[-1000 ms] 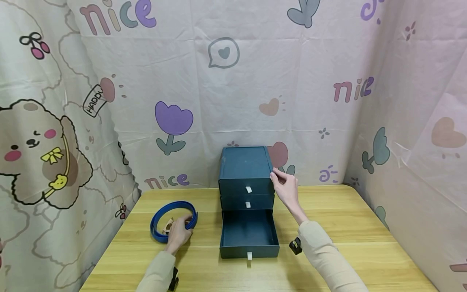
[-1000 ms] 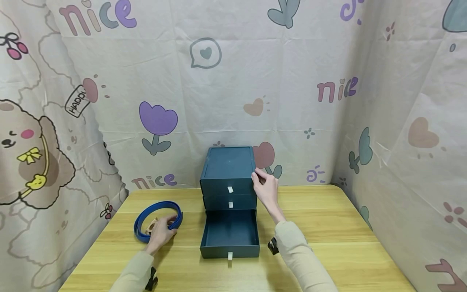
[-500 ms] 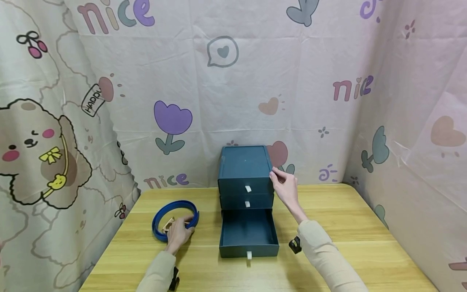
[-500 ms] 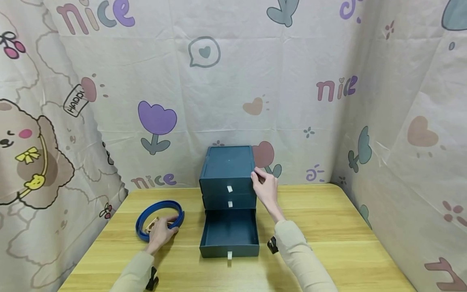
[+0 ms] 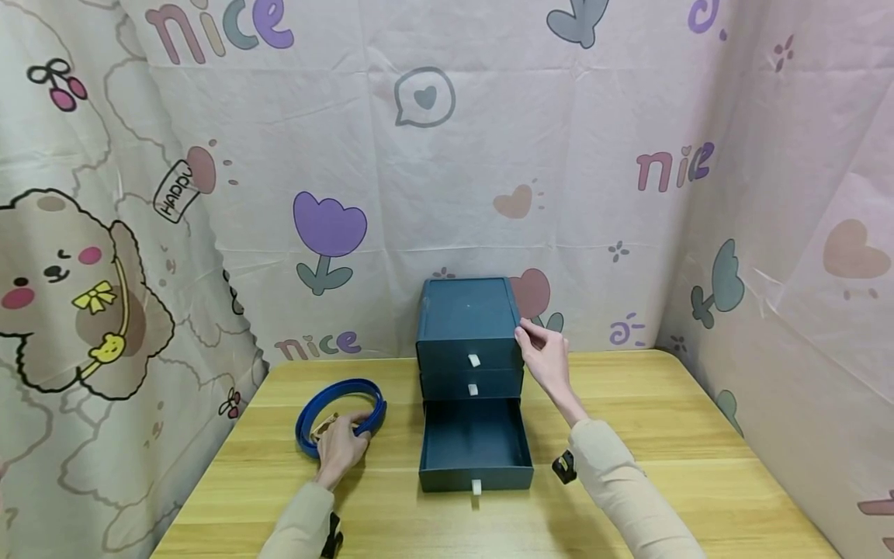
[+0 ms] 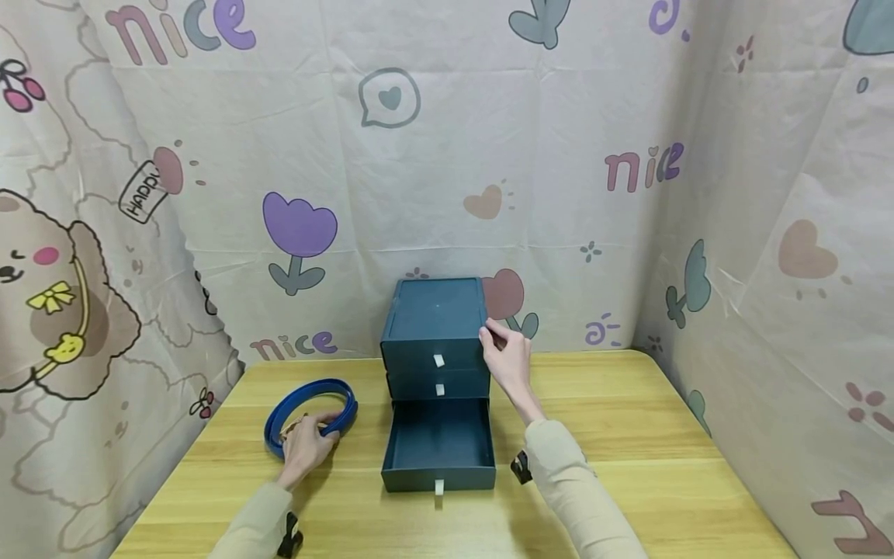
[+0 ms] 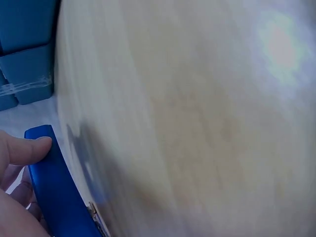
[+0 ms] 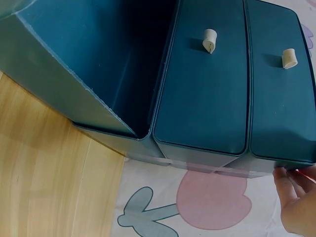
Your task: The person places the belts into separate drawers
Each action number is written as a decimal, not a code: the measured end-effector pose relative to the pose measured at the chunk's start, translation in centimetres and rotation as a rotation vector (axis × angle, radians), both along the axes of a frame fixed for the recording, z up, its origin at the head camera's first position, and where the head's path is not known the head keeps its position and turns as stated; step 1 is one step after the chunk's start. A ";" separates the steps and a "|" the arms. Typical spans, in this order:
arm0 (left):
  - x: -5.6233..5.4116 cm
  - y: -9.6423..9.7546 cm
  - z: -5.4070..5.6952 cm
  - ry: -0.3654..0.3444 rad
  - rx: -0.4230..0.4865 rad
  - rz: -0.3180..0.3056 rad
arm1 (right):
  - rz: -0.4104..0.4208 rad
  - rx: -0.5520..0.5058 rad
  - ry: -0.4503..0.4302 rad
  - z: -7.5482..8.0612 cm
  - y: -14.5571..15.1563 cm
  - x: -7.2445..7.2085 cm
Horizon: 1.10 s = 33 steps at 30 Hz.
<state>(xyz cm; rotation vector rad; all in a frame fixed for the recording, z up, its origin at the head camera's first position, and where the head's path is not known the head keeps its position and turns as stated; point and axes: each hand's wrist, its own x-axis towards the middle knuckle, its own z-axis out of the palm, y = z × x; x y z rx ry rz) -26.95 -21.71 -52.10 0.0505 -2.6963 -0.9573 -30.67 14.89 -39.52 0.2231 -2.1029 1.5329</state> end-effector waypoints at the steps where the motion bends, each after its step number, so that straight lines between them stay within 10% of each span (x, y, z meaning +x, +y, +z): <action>1: 0.0 0.0 0.1 0.001 0.008 0.000 | 0.000 0.000 0.002 0.0 0.0 0.0; 12: 0.6 0.4 1.4 0.018 -0.005 -0.008 | 0.000 -0.005 -0.008 0.2 0.0 0.0; 33: 3.4 -0.2 7.9 0.068 -0.049 -0.302 | -0.001 -0.010 -0.001 0.2 0.0 0.0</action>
